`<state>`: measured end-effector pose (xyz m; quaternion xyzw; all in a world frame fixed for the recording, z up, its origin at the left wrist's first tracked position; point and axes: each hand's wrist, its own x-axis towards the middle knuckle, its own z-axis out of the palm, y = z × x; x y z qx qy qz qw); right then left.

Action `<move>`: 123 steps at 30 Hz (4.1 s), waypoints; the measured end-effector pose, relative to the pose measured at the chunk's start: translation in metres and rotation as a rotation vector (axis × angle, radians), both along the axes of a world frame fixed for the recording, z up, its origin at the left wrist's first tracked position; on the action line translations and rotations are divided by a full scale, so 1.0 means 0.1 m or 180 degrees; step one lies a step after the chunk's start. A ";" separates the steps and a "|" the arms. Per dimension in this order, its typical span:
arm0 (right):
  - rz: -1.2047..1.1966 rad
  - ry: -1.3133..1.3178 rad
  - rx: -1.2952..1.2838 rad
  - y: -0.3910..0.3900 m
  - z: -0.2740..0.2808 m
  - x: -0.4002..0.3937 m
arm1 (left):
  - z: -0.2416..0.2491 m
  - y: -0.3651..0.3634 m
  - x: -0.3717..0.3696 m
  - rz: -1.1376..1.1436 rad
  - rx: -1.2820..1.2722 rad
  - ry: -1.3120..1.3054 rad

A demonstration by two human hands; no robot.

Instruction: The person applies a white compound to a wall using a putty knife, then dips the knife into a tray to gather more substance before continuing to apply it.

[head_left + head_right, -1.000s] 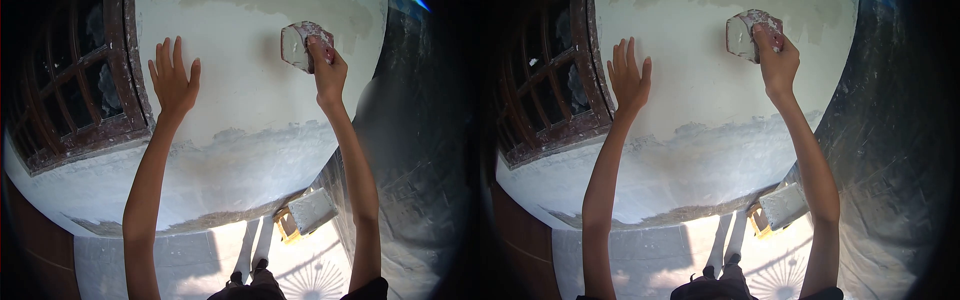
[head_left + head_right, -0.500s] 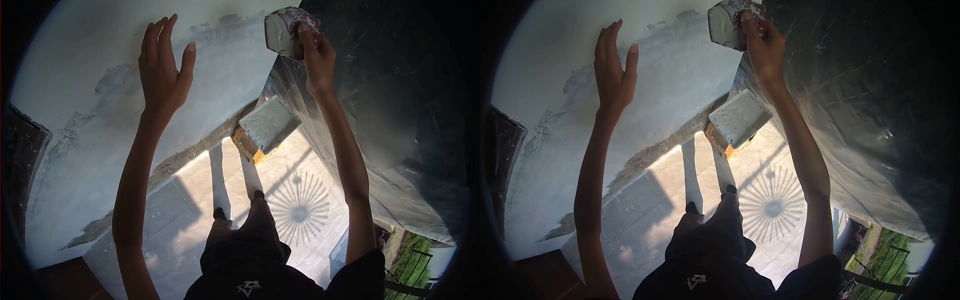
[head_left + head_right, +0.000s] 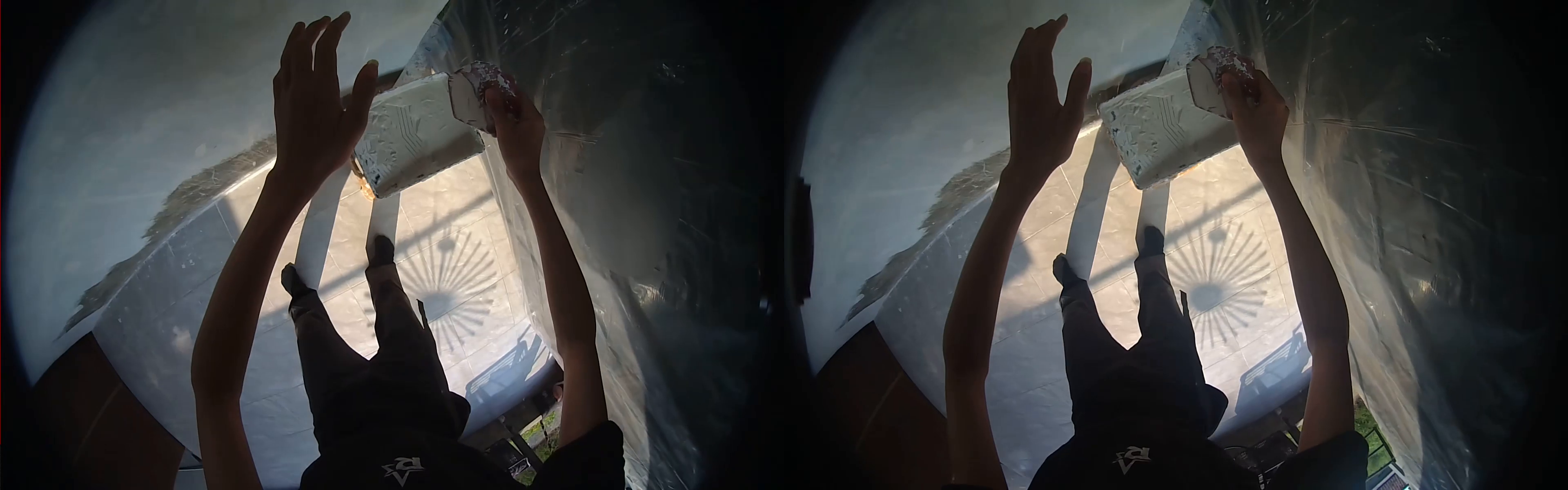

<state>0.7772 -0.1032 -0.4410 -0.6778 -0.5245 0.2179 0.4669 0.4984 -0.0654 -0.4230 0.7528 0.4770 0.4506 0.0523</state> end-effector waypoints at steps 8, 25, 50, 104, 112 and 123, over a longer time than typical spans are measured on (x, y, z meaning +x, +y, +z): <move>0.0552 -0.0988 -0.0426 0.24 -1.44 0.46 | -1.24 -0.35 0.54 0.0076 -0.0852 0.0102; 0.0672 -0.1764 -0.0343 0.64 -2.98 0.59 | -3.18 -1.01 0.95 0.0277 -0.2424 0.0125; 0.1013 -0.2146 0.0096 0.48 -3.13 0.42 | -3.61 -1.11 1.03 0.0262 -0.2493 -0.0721; 0.2187 0.1760 -0.2879 0.89 -1.84 0.37 | -2.96 -0.99 0.61 0.0650 -0.1942 -0.0228; 0.2412 0.2569 -0.1900 0.95 -0.57 -0.37 | -1.63 -0.89 -0.38 0.1249 -0.1306 -0.0032; 0.3255 0.2652 -0.0995 1.20 1.94 -1.49 | 0.62 -0.82 -1.62 0.1877 0.0101 0.0115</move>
